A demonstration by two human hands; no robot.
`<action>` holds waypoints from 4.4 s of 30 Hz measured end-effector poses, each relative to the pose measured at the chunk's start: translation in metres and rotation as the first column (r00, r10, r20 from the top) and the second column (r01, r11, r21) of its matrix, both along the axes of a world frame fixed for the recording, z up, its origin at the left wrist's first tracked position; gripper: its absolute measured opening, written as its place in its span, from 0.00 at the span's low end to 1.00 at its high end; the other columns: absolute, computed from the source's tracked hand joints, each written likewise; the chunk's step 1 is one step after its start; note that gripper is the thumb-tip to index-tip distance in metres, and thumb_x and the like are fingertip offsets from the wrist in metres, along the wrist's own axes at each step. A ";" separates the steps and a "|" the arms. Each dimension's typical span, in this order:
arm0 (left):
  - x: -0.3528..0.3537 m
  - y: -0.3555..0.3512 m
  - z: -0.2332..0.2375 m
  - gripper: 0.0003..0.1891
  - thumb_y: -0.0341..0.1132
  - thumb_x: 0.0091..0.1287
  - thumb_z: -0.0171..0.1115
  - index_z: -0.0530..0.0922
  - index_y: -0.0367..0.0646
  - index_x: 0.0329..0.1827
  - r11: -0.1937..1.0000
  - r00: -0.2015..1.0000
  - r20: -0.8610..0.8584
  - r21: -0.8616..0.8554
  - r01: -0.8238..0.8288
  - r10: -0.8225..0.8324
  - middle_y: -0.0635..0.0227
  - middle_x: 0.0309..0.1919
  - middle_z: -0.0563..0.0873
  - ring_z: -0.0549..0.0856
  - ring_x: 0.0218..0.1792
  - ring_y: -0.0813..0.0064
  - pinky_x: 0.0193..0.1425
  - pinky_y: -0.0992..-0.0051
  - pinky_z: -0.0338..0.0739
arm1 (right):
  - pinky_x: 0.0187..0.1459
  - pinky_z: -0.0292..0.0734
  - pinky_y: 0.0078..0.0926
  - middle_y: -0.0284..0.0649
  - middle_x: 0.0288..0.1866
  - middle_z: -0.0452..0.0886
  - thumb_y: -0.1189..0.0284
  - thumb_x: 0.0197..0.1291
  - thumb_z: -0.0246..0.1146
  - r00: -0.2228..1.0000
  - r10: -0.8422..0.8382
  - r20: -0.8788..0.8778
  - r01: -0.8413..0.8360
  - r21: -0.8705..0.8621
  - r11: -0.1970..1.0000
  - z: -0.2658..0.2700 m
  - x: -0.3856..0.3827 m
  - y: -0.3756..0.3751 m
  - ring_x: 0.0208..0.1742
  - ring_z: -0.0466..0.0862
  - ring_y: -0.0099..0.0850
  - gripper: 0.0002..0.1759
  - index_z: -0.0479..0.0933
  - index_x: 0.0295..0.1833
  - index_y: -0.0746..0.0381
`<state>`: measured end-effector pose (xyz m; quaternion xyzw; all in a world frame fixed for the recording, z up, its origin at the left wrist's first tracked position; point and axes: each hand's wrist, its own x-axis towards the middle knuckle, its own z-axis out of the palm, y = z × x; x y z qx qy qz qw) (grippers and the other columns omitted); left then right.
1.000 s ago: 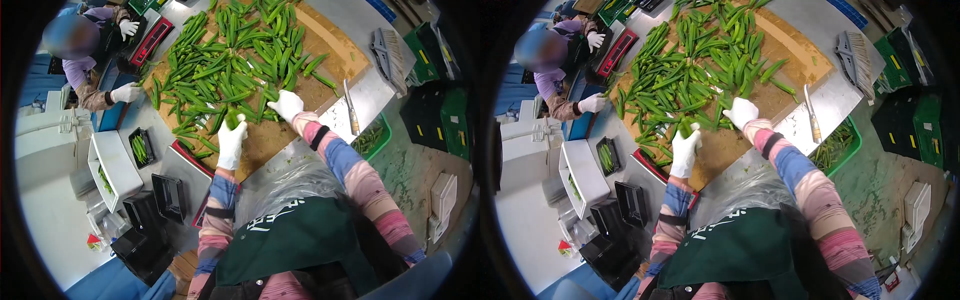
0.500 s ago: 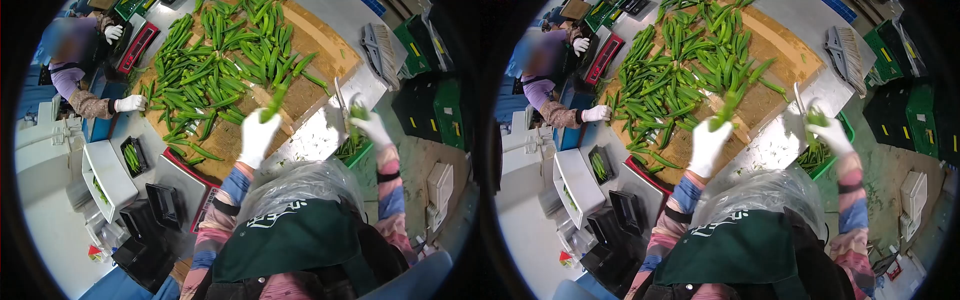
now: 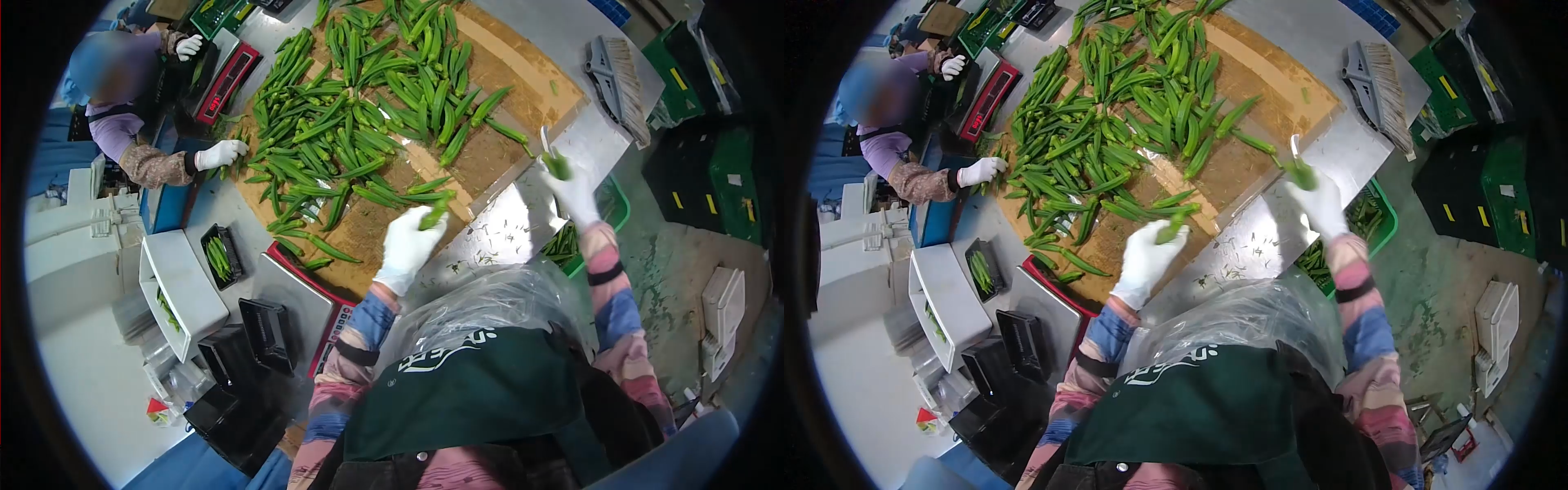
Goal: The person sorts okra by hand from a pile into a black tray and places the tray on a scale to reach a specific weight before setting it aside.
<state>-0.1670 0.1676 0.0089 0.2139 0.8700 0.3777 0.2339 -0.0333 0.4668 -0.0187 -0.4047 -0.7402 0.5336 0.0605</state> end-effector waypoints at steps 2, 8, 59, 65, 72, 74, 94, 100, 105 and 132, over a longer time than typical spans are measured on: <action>-0.005 -0.026 -0.020 0.13 0.35 0.68 0.73 0.87 0.35 0.47 0.985 0.981 0.087 -0.014 -0.172 0.173 0.68 0.37 0.91 0.87 0.38 0.80 0.47 0.77 0.80 | 0.51 0.81 0.31 0.45 0.50 0.89 0.64 0.59 0.72 0.996 0.083 -0.039 -0.083 -0.007 0.996 -0.029 -0.038 -0.022 0.48 0.89 0.33 0.26 0.81 0.60 0.66; 0.002 -0.080 -0.032 0.12 0.39 0.67 0.73 0.87 0.38 0.44 0.894 0.843 0.311 -0.057 -0.444 0.439 0.77 0.31 0.85 0.78 0.34 0.86 0.43 0.80 0.75 | 0.53 0.81 0.47 0.55 0.47 0.88 0.48 0.56 0.71 0.949 0.121 0.290 -0.205 0.279 0.938 -0.050 -0.151 -0.080 0.51 0.87 0.51 0.28 0.83 0.51 0.60; -0.088 -0.027 -0.017 0.27 0.27 0.50 0.74 0.82 0.49 0.57 0.948 0.786 -0.529 -0.187 0.259 -0.320 0.63 0.48 0.88 0.85 0.51 0.56 0.56 0.61 0.79 | 0.64 0.76 0.49 0.44 0.58 0.80 0.71 0.51 0.73 0.899 0.394 0.191 -0.436 0.474 0.765 -0.011 -0.120 0.008 0.61 0.81 0.42 0.26 0.78 0.58 0.61; -0.058 0.026 -0.034 0.22 0.31 0.55 0.71 0.82 0.47 0.55 0.895 0.721 -0.536 -0.197 0.400 -0.440 0.61 0.49 0.86 0.83 0.53 0.56 0.56 0.60 0.78 | 0.55 0.78 0.41 0.44 0.49 0.82 0.74 0.52 0.67 0.773 0.633 0.048 -0.338 0.875 0.347 -0.034 -0.190 -0.003 0.55 0.82 0.43 0.19 0.79 0.52 0.60; -0.040 0.018 -0.051 0.23 0.30 0.54 0.70 0.80 0.45 0.56 0.848 0.769 -0.399 -0.407 0.339 -0.499 0.59 0.47 0.85 0.83 0.52 0.54 0.55 0.56 0.77 | 0.50 0.80 0.43 0.48 0.40 0.85 0.77 0.50 0.65 0.757 0.561 0.335 -0.577 0.745 0.334 -0.033 -0.176 -0.004 0.48 0.84 0.47 0.13 0.78 0.45 0.62; -0.042 0.009 -0.027 0.23 0.29 0.52 0.73 0.80 0.44 0.54 0.959 0.841 -0.473 -0.223 0.174 -0.263 0.58 0.43 0.86 0.85 0.47 0.54 0.52 0.60 0.80 | 0.54 0.81 0.44 0.52 0.44 0.87 0.75 0.48 0.67 0.736 0.530 0.421 -0.674 0.531 0.514 -0.014 -0.150 0.002 0.50 0.85 0.51 0.19 0.78 0.49 0.66; -0.066 -0.015 -0.017 0.19 0.28 0.68 0.67 0.78 0.39 0.61 0.763 0.765 0.603 0.380 -0.524 0.225 0.66 0.48 0.88 0.87 0.45 0.72 0.48 0.72 0.82 | 0.54 0.83 0.48 0.55 0.56 0.78 0.70 0.55 0.70 0.976 -0.019 0.218 -0.078 0.428 0.900 -0.050 -0.200 -0.065 0.53 0.86 0.54 0.24 0.76 0.57 0.62; -0.027 -0.038 0.025 0.23 0.29 0.72 0.64 0.72 0.40 0.70 0.500 0.466 0.884 0.385 -0.776 0.043 0.56 0.57 0.86 0.89 0.49 0.63 0.52 0.63 0.85 | 0.41 0.83 0.27 0.39 0.40 0.86 0.75 0.57 0.71 0.966 0.052 -0.255 -0.230 -0.743 0.628 -0.023 -0.126 -0.037 0.39 0.86 0.30 0.18 0.81 0.54 0.65; 0.005 -0.042 0.051 0.30 0.28 0.73 0.61 0.65 0.41 0.77 0.478 0.396 0.907 0.413 -0.775 -0.143 0.53 0.63 0.82 0.87 0.54 0.61 0.59 0.60 0.85 | 0.41 0.85 0.33 0.42 0.41 0.86 0.75 0.61 0.70 0.947 0.071 -0.315 -0.320 -0.893 0.317 0.017 -0.063 -0.082 0.39 0.86 0.32 0.22 0.77 0.60 0.64; 0.068 -0.098 0.040 0.19 0.38 0.83 0.50 0.69 0.44 0.73 0.339 0.600 0.792 0.599 -0.726 -0.115 0.67 0.65 0.79 0.79 0.64 0.74 0.69 0.66 0.75 | 0.70 0.70 0.29 0.47 0.70 0.77 0.62 0.69 0.69 0.870 0.389 -0.304 -0.492 -0.465 0.736 0.042 -0.039 -0.237 0.70 0.76 0.33 0.43 0.57 0.80 0.67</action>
